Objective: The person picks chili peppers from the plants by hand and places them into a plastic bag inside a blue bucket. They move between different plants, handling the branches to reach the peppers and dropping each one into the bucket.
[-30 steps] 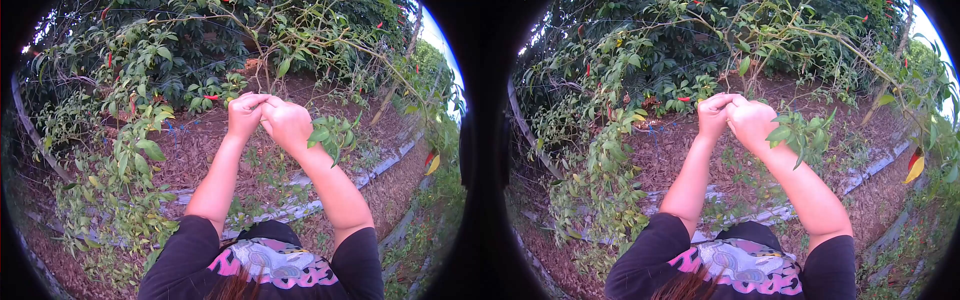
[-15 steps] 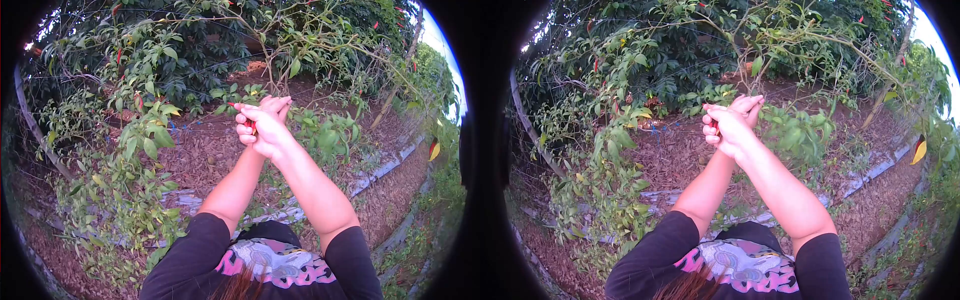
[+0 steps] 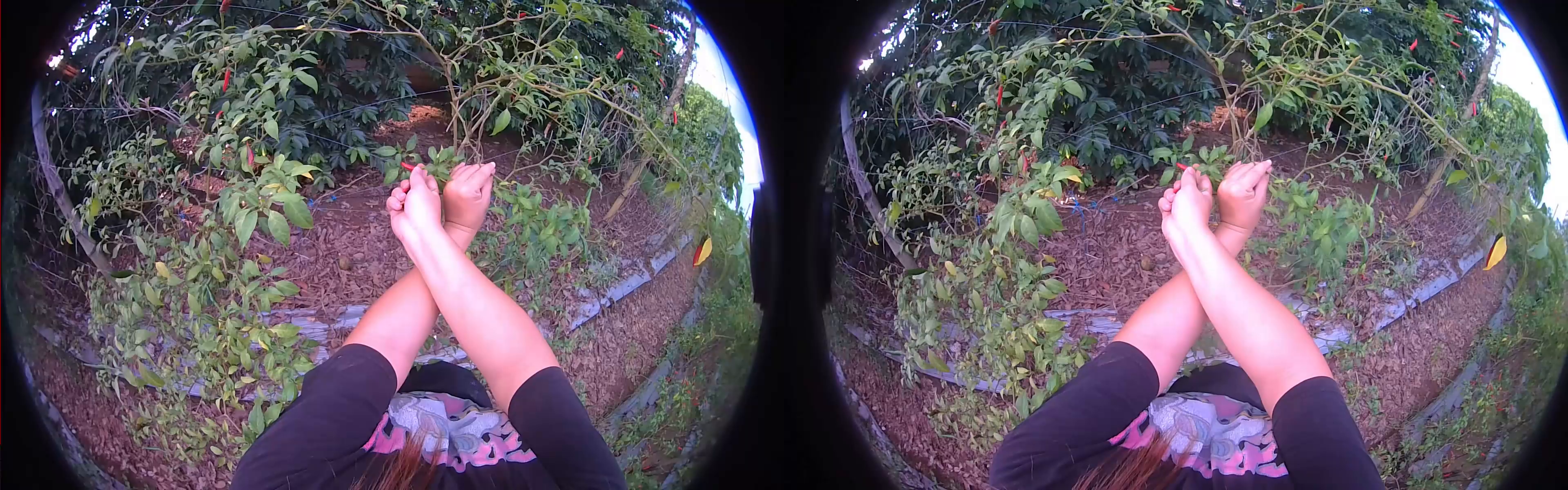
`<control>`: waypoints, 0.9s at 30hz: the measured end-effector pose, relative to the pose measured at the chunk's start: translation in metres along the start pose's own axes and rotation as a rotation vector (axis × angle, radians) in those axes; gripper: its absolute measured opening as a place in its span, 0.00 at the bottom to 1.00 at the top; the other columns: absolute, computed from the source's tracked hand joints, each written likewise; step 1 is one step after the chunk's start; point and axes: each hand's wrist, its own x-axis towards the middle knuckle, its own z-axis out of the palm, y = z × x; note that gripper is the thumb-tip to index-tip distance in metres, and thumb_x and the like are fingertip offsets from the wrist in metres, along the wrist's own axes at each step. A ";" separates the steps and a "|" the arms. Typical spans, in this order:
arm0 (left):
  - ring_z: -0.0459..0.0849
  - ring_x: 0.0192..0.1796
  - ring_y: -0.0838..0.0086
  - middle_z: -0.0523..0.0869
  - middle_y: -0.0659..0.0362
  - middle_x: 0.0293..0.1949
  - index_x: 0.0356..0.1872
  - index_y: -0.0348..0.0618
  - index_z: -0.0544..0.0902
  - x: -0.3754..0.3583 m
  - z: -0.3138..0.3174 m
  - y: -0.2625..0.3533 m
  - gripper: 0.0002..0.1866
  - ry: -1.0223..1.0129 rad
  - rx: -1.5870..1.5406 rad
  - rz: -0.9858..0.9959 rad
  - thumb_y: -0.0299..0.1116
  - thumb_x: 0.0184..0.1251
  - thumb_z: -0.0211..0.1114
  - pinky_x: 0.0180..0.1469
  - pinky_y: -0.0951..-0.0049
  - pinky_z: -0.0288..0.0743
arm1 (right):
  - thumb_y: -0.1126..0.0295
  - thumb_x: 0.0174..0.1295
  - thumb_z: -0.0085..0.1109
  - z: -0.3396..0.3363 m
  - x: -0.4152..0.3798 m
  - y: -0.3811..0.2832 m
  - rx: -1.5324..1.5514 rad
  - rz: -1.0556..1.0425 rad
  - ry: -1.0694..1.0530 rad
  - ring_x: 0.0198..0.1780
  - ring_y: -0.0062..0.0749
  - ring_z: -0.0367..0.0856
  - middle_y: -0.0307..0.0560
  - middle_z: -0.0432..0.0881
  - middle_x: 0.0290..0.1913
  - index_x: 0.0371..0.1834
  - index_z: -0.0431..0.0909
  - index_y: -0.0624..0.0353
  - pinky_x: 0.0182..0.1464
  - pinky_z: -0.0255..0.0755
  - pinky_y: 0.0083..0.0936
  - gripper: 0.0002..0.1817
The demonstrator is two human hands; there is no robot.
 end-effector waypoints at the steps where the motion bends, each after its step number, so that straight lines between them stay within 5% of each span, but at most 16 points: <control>1: 0.82 0.32 0.63 0.83 0.56 0.28 0.34 0.43 0.83 -0.001 0.000 -0.003 0.09 -0.007 0.002 0.003 0.22 0.50 0.64 0.45 0.63 0.74 | 0.64 0.69 0.45 -0.001 0.002 -0.002 0.015 0.007 -0.002 0.15 0.20 0.59 0.35 0.64 0.21 0.38 0.63 0.47 0.15 0.52 0.18 0.03; 6: 0.81 0.44 0.64 0.84 0.54 0.35 0.39 0.42 0.83 -0.011 -0.002 -0.004 0.11 0.025 -0.052 -0.137 0.23 0.53 0.62 0.49 0.64 0.72 | 0.63 0.65 0.48 -0.012 -0.002 -0.013 0.102 0.152 -0.010 0.15 0.20 0.58 0.35 0.64 0.20 0.31 0.67 0.54 0.15 0.52 0.18 0.08; 10: 0.77 0.49 0.65 0.77 0.54 0.52 0.47 0.40 0.79 -0.007 -0.062 0.050 0.16 -0.139 0.734 0.100 0.30 0.57 0.61 0.51 0.70 0.70 | 0.67 0.60 0.51 -0.016 -0.045 -0.034 0.133 0.308 -0.176 0.16 0.19 0.58 0.38 0.65 0.24 0.27 0.66 0.56 0.14 0.50 0.15 0.08; 14: 0.77 0.50 0.66 0.77 0.55 0.51 0.47 0.41 0.79 -0.031 -0.077 0.016 0.16 -0.212 -0.066 -0.472 0.32 0.56 0.62 0.51 0.71 0.69 | 0.64 0.61 0.49 -0.022 -0.060 -0.074 0.047 0.403 -0.307 0.15 0.16 0.56 0.38 0.65 0.24 0.26 0.66 0.57 0.11 0.47 0.12 0.10; 16: 0.78 0.47 0.69 0.79 0.57 0.47 0.45 0.41 0.79 -0.040 -0.082 -0.011 0.15 -0.234 -0.147 -0.446 0.34 0.57 0.62 0.49 0.72 0.70 | 0.63 0.64 0.46 -0.027 -0.061 -0.095 0.008 0.461 -0.357 0.14 0.15 0.55 0.37 0.64 0.23 0.28 0.66 0.57 0.11 0.48 0.12 0.11; 17: 0.79 0.44 0.71 0.81 0.59 0.43 0.44 0.41 0.79 -0.043 -0.083 -0.023 0.15 -0.235 -0.030 -0.281 0.36 0.58 0.62 0.46 0.73 0.71 | 0.64 0.64 0.45 -0.033 -0.059 -0.101 0.053 0.505 -0.404 0.14 0.15 0.55 0.37 0.64 0.23 0.27 0.66 0.57 0.11 0.48 0.11 0.11; 19: 0.80 0.37 0.75 0.82 0.62 0.38 0.43 0.42 0.80 -0.015 -0.086 -0.015 0.13 -0.191 -0.894 -0.940 0.38 0.61 0.62 0.41 0.74 0.73 | 0.64 0.65 0.45 -0.039 -0.062 -0.113 -0.051 0.509 -0.389 0.13 0.14 0.56 0.36 0.65 0.23 0.27 0.65 0.56 0.10 0.49 0.10 0.11; 20: 0.80 0.35 0.78 0.82 0.61 0.38 0.44 0.41 0.79 -0.009 -0.084 -0.012 0.13 -0.140 -1.028 -1.049 0.38 0.65 0.59 0.38 0.76 0.74 | 0.64 0.64 0.45 -0.043 -0.063 -0.116 -0.064 0.510 -0.387 0.13 0.14 0.56 0.36 0.66 0.23 0.27 0.66 0.57 0.10 0.49 0.10 0.11; 21: 0.80 0.33 0.78 0.82 0.60 0.38 0.47 0.40 0.78 0.007 -0.092 -0.018 0.13 -0.431 -1.224 -0.999 0.35 0.67 0.57 0.36 0.78 0.73 | 0.64 0.64 0.45 -0.047 -0.062 -0.118 -0.078 0.513 -0.387 0.13 0.14 0.57 0.37 0.67 0.23 0.28 0.67 0.57 0.10 0.49 0.10 0.11; 23: 0.80 0.32 0.79 0.82 0.61 0.37 0.46 0.40 0.76 0.018 -0.085 -0.014 0.10 -0.571 -1.027 -1.102 0.30 0.67 0.55 0.34 0.80 0.73 | 0.64 0.64 0.44 -0.053 -0.059 -0.121 -0.083 0.535 -0.412 0.13 0.14 0.58 0.37 0.68 0.23 0.28 0.67 0.57 0.10 0.49 0.10 0.11; 27: 0.79 0.34 0.79 0.80 0.62 0.34 0.41 0.40 0.75 0.009 -0.077 -0.016 0.06 -0.620 -1.106 -1.114 0.27 0.65 0.56 0.37 0.78 0.74 | 0.64 0.65 0.44 -0.060 -0.061 -0.128 -0.027 0.561 -0.396 0.13 0.12 0.56 0.36 0.66 0.23 0.27 0.66 0.56 0.09 0.47 0.09 0.10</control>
